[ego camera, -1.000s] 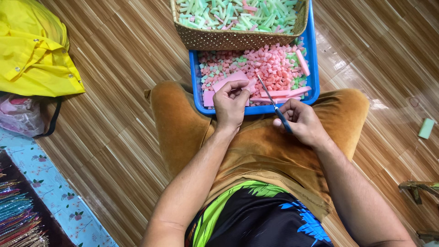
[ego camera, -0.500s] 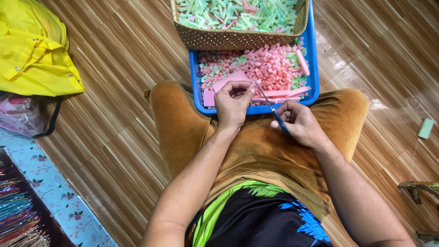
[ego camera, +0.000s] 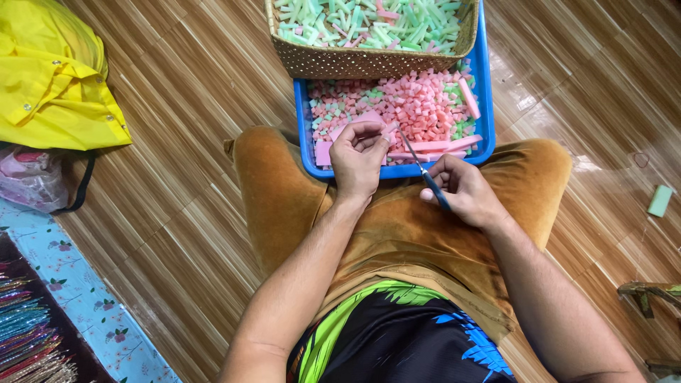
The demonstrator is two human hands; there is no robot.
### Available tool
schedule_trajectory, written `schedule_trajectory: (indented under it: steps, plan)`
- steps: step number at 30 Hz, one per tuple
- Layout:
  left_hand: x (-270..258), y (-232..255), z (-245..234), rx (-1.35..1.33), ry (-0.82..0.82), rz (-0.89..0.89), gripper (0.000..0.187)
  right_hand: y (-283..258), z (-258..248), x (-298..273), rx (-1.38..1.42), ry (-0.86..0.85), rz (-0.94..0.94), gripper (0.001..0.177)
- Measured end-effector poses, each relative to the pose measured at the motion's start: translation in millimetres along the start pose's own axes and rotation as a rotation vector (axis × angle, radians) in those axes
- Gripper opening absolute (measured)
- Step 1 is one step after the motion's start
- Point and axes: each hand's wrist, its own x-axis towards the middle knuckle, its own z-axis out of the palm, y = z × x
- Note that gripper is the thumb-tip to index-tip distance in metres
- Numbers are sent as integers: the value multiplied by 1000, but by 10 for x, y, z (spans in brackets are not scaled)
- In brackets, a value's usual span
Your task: The person sits cross-legged on the floor and uses scissors to cut pink foam strips into small pieces. The cut pieces fall into a blue tray that already contains pink and green foam pieces. A woven basket filled with green foam pieces sits above the tray.
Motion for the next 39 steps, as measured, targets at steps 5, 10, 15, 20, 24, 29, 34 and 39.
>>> schedule_trajectory:
  steps: [5, 10, 15, 20, 24, 29, 34, 39]
  plan:
    - [-10, -20, 13, 7, -16, -2, 19, -38, 47, 10, -50, 21, 6, 37]
    - [10, -49, 15, 0, -20, -1, 18, -43, 37, 10, -20, 32, 8, 35]
    - [33, -105, 15, -12, -9, -14, 17, -36, 28, 19, -18, 79, 24, 32]
    - [54, -156, 27, 35, 23, -63, 20, -93, 1, 31, -49, 120, 24, 31]
    - [97, -144, 63, 123, -54, -47, 27, -161, 11, 33, -150, 169, 50, 32]
    - [113, -127, 212, 52, -154, -275, 37, -263, 52, 111, -400, 267, 10, 32]
    - [111, -130, 404, 177, -174, -253, 30, -346, 96, 153, -628, 344, -36, 36]
    - [155, -76, 569, 404, -167, -178, 22, -330, 18, 124, -555, 415, -123, 40]
